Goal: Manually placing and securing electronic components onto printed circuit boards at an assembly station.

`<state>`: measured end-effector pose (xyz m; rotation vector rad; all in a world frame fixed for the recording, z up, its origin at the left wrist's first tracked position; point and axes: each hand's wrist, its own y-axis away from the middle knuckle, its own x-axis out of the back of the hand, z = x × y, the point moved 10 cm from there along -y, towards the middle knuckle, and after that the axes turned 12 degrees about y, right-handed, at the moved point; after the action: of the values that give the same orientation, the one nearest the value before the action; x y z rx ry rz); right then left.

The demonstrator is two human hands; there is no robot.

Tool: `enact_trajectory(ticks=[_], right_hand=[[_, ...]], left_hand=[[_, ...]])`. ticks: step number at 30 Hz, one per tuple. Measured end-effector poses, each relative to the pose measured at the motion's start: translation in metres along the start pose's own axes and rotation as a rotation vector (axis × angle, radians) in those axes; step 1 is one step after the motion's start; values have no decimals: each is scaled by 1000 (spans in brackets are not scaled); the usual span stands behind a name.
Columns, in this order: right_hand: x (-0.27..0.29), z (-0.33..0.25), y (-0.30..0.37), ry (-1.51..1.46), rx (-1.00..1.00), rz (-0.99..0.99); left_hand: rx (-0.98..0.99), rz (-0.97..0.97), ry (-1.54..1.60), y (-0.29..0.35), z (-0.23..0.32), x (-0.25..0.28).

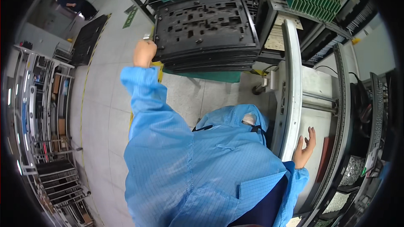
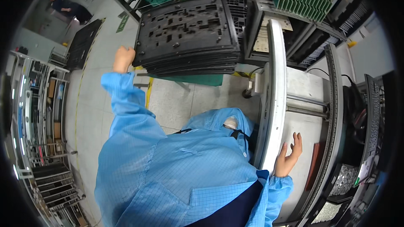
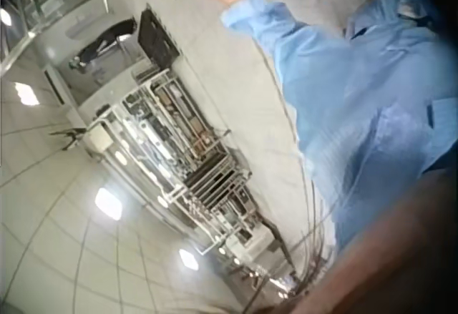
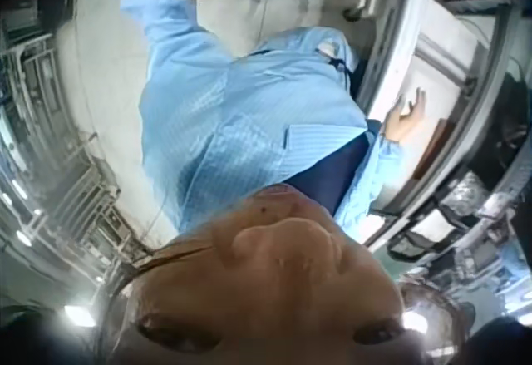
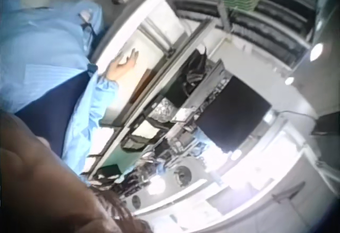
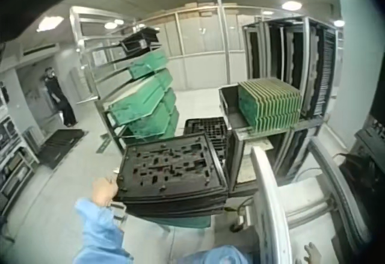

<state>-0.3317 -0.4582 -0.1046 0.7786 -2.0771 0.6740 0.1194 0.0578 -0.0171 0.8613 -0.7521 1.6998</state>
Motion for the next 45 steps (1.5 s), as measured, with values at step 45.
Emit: enact_trajectory(ticks=[45], right_hand=[[83,8,135,-1133,-606,200]], left_hand=[[-6,-1887,1311,301,285,-180]])
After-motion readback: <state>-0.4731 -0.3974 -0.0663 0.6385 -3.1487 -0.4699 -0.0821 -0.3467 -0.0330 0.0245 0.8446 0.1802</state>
